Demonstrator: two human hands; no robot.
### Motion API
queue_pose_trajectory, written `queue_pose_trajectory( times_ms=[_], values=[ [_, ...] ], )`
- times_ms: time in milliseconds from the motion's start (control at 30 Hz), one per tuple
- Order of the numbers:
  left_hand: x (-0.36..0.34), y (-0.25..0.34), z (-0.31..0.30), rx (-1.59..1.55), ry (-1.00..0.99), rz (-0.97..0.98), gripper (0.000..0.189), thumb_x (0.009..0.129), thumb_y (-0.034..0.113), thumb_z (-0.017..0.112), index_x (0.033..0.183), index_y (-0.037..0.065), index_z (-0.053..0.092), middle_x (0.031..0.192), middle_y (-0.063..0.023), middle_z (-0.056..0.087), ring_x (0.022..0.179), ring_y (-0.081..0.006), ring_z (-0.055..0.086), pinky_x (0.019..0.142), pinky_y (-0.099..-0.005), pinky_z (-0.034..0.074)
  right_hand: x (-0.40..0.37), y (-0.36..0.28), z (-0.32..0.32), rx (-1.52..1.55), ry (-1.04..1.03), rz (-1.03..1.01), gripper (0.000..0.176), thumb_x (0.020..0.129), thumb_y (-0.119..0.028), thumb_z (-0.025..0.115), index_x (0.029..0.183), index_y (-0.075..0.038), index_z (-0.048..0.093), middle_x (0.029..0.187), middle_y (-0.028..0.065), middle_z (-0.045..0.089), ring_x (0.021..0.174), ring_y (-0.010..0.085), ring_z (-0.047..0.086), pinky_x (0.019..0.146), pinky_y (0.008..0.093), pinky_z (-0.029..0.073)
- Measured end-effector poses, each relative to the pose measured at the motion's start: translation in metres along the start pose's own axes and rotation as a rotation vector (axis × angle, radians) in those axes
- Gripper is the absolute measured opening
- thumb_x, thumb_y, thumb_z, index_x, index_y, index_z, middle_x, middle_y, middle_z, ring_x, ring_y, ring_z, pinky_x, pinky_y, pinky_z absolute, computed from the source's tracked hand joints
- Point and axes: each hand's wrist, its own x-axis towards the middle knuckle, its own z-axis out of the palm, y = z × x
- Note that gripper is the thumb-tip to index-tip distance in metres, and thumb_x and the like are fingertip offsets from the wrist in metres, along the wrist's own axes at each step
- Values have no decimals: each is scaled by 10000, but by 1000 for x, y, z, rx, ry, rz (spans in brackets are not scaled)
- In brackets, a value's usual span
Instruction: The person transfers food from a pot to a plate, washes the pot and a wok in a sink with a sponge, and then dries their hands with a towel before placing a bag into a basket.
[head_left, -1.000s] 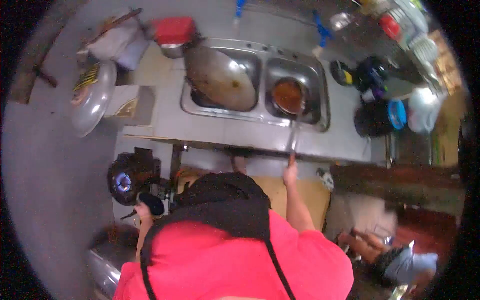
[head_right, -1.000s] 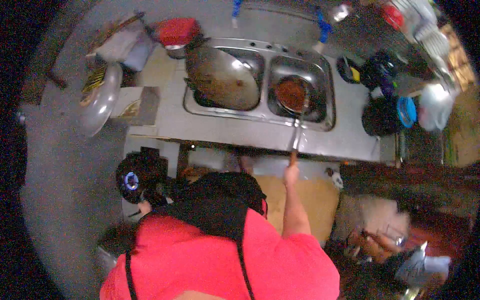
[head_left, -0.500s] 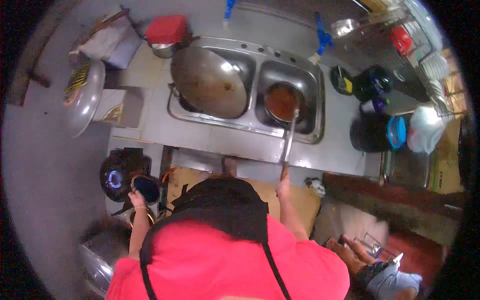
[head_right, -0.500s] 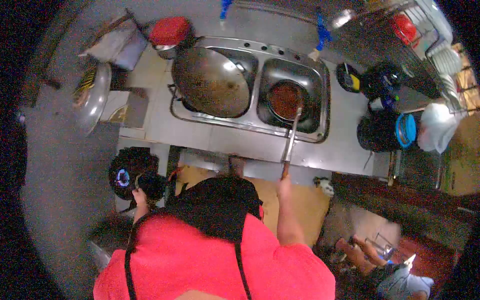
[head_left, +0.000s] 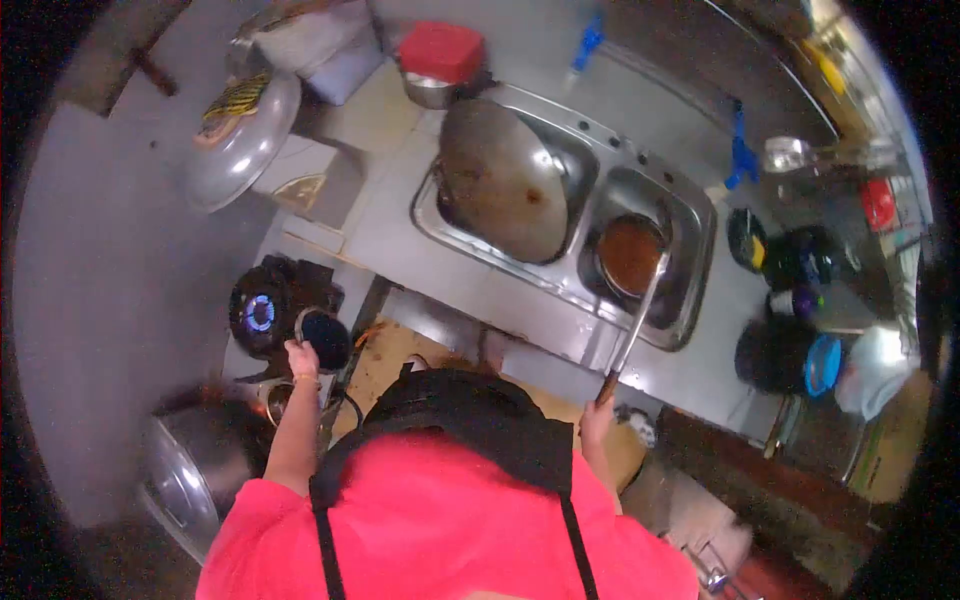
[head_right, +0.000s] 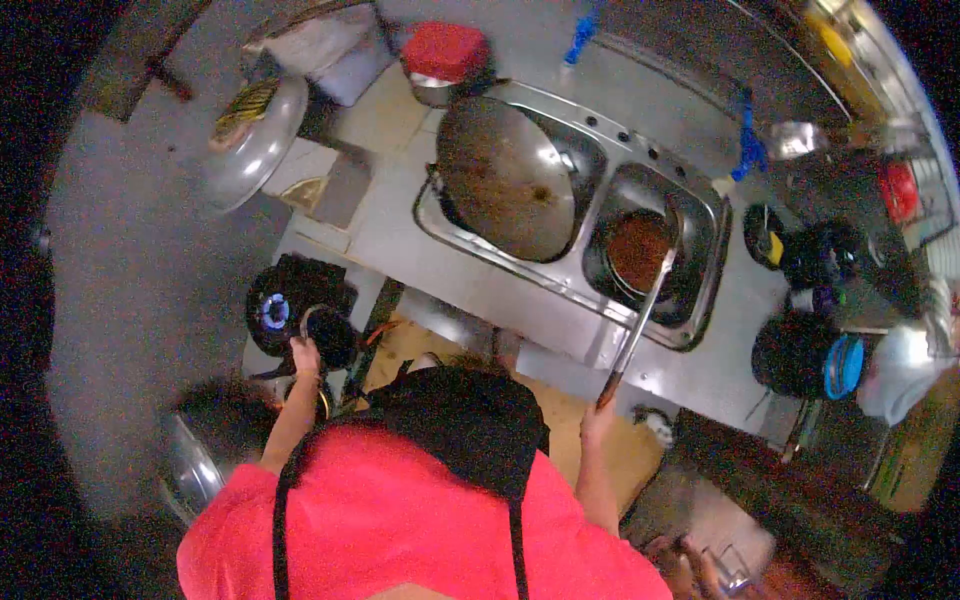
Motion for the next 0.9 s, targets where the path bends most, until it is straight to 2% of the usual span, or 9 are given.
queue_pose_trajectory(
  times_ms=[67, 200, 267, 333, 400, 467, 667, 733, 900],
  values=[
    [8, -18, 1, -44, 40, -68, 314, 794, 190, 454, 1003, -41, 417, 946, -297, 539, 905, -433, 520, 790, -445, 407, -4, -3, 14, -70, 59, -144, 288, 749, -86, 534, 1014, -32, 433, 712, 132, 498, 697, 310, 540, 657, 405, 442],
    [7, -60, -12, -91, 37, -68, 333, 800, 183, 453, 1027, -55, 402, 957, -299, 535, 914, -436, 516, 799, -448, 404, -71, -140, 38, -21, -199, -581, 372, 755, -84, 544, 1101, -29, 417, 751, 122, 492, 672, 252, 524, 610, 348, 429],
    [5, -84, -21, -35, -23, -121, 343, 804, 183, 451, 1051, -48, 390, 960, -302, 532, 923, -442, 508, 791, -450, 403, -108, -209, 67, 22, -333, -701, 321, 741, -110, 589, 1015, -27, 443, 826, 198, 520, 729, 313, 533, 670, 377, 433],
    [-2, -98, -36, -116, -41, -171, 329, 801, 178, 460, 1062, -12, 395, 980, -293, 527, 939, -439, 501, 795, -447, 390, -140, -270, 106, 52, -450, -721, 325, 745, -154, 617, 983, -19, 441, 768, 175, 494, 702, 289, 508, 649, 367, 429],
    [21, -200, -1, -181, -160, -364, 317, 806, 182, 455, 1044, -20, 402, 1008, -290, 518, 952, -435, 496, 814, -444, 381, -153, -311, 160, 112, -471, -789, 335, 750, -189, 633, 949, -12, 431, 712, 153, 503, 660, 262, 530, 582, 343, 430],
    [1, -201, -38, -199, -107, -232, 341, 806, 187, 450, 1064, -29, 397, 1028, -288, 509, 973, -435, 484, 832, -429, 373, -160, -360, 200, 154, -703, -551, 311, 758, -205, 628, 891, -10, 426, 634, 125, 514, 544, 224, 537, 488, 330, 423],
    [-22, -374, -7, -190, 12, -614, 418, 797, 178, 453, 1110, -84, 366, 1042, -259, 497, 954, -387, 499, 870, -385, 361, -127, -467, 319, 66, -606, -566, 222, 768, -140, 568, 833, 51, 475, 546, 100, 514, 424, 186, 534, 377, 336, 393],
    [-55, -384, -19, -510, 228, -304, 406, 802, 175, 441, 1105, -87, 372, 1053, -247, 493, 930, -358, 505, 868, -389, 366, -117, -505, 347, 61, -475, -534, 199, 761, -142, 560, 753, 56, 539, 568, 128, 548, 473, 221, 573, 417, 352, 421],
    [-125, -391, -30, -578, 244, -793, 395, 806, 180, 427, 1104, -76, 383, 1053, -241, 494, 917, -347, 505, 858, -405, 372, -29, -586, 444, -445, -250, -1034, 245, 744, -157, 506, 723, 59, 619, 772, 225, 617, 705, 306, 623, 593, 377, 478]
  ],
)
